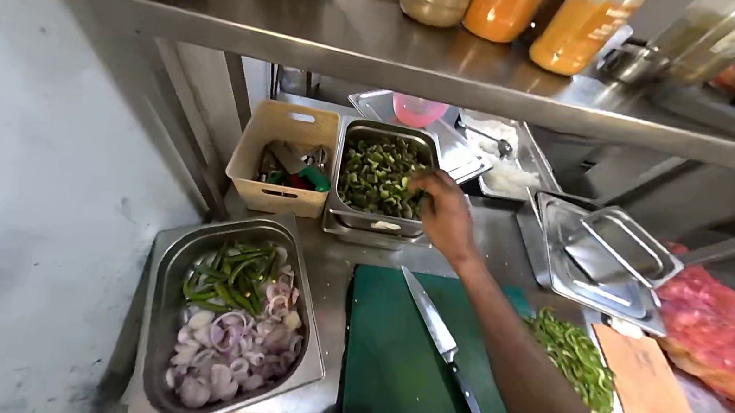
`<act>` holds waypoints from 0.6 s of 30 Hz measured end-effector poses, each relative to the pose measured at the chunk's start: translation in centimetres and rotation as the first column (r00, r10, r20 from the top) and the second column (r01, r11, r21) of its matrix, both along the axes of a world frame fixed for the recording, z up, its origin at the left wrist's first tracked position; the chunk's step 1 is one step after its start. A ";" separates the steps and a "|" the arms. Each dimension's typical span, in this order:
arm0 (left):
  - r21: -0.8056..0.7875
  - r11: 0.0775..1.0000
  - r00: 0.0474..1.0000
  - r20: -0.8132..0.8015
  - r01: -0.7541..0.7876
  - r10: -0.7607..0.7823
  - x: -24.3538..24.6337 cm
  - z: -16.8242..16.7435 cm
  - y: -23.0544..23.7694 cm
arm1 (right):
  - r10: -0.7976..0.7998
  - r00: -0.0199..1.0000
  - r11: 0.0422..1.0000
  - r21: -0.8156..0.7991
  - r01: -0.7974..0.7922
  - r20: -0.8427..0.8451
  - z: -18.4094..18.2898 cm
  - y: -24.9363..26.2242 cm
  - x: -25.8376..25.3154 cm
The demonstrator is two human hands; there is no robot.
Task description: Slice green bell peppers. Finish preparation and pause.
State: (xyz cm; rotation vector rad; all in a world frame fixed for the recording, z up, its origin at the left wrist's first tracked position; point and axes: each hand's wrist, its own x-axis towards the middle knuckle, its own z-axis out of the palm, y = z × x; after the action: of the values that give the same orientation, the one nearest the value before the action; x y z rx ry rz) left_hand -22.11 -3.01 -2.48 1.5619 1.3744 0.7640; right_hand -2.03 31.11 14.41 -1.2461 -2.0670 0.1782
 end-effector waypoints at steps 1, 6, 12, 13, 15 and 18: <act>0.025 0.999 1.000 0.014 -0.024 0.024 0.2 0.4 0.5 | -0.015 0.993 0.997 0.075 0.023 -0.113 0.2 -2.5 0.7; 0.138 0.981 0.990 -0.027 -0.134 0.139 1.4 0.6 3.2 | -0.237 0.970 0.928 -0.280 0.245 0.063 -7.3 -16.3 8.3; 0.122 0.992 0.990 -0.140 0.018 -0.001 4.6 0.4 1.8 | -0.364 0.887 0.770 -0.444 0.459 0.285 -17.4 -26.0 13.0; 0.046 0.993 0.979 -0.180 0.106 -0.096 5.2 0.6 1.0 | -0.352 0.899 0.792 -0.430 0.434 0.260 -17.8 -26.2 12.9; -0.112 0.946 0.917 -0.235 0.303 -0.321 6.9 0.7 -0.5 | -0.318 0.917 0.809 -0.436 0.394 0.239 -17.5 -26.3 12.8; -0.204 0.854 0.807 -0.280 0.479 -0.520 10.4 -0.4 -2.6 | -0.304 0.934 0.802 -0.479 0.357 0.186 -16.7 -26.1 14.0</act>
State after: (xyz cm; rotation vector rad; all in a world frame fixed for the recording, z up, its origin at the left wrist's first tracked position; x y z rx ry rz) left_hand -11.73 -5.61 -2.89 1.8964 1.1186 0.0914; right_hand 11.92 4.98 -2.24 -1.9548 -1.9015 0.5338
